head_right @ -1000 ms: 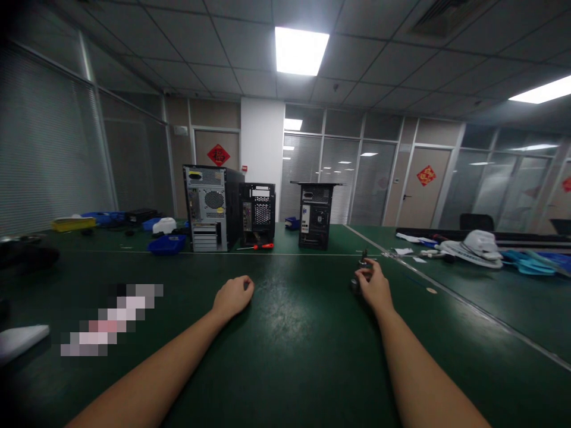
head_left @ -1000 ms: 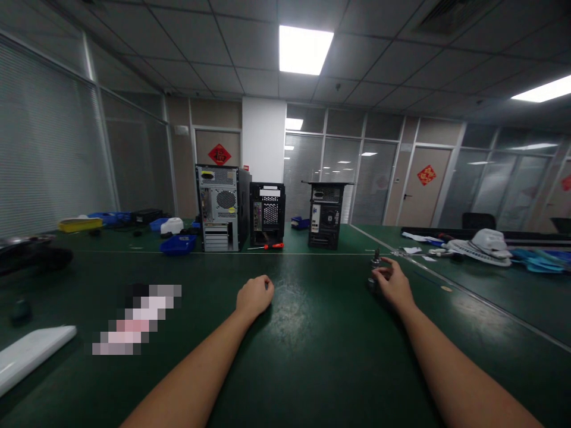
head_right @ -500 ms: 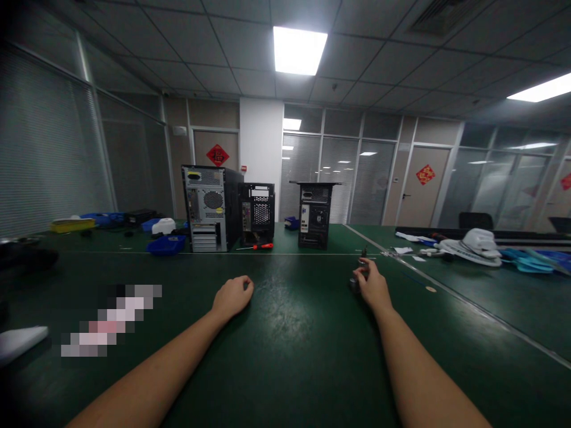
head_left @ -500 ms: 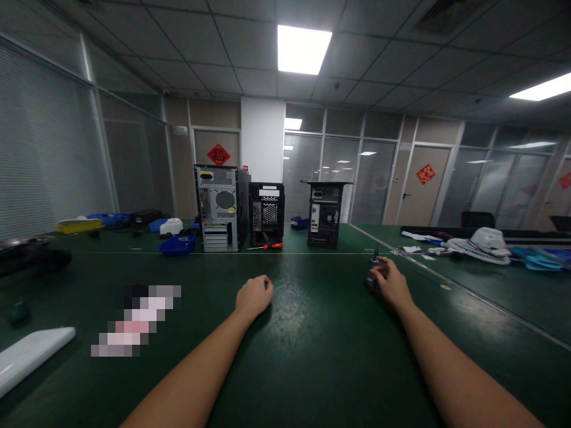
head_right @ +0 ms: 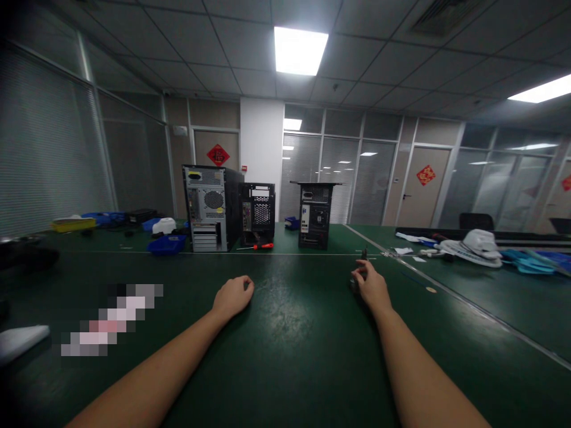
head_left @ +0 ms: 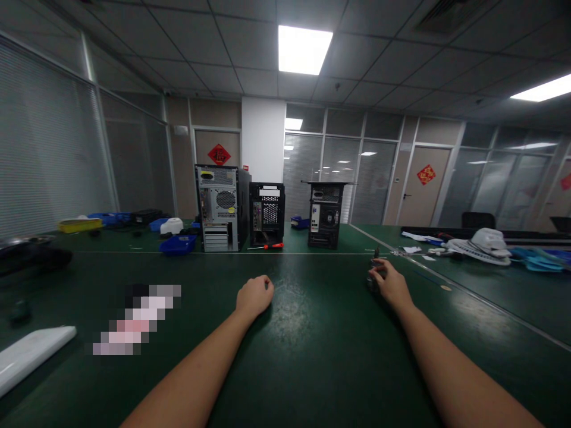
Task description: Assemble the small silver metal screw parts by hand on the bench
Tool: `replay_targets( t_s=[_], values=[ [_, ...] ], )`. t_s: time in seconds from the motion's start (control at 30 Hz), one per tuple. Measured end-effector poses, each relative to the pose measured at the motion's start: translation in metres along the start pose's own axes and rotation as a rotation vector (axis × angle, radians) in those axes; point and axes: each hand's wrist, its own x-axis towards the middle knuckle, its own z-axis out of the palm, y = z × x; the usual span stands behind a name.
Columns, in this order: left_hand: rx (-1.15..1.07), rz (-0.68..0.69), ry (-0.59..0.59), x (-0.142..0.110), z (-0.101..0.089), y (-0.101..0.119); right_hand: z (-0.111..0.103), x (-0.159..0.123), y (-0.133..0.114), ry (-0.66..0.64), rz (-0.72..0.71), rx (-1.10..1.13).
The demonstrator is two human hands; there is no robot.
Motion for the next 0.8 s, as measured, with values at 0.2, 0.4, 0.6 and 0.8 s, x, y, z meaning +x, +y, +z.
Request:
replay_targets(
  t_s=[0.2, 0.4, 0.6, 0.8],
  values=[
    [0.006, 0.009, 0.015, 0.000, 0.002, -0.001, 0.002, 0.002, 0.004, -0.031, -0.027, -0.022],
    [-0.001, 0.011, 0.009, 0.000, 0.001, 0.000, 0.002, 0.001, 0.001, -0.070, -0.038, -0.025],
    [0.010, -0.001, -0.003, -0.002, -0.002, 0.002, 0.004, 0.004, 0.006, -0.085, 0.024, -0.002],
    [0.013, -0.006, 0.003, -0.003, -0.003, 0.004, 0.004, 0.005, 0.014, -0.105, 0.168, 0.069]
  ],
)
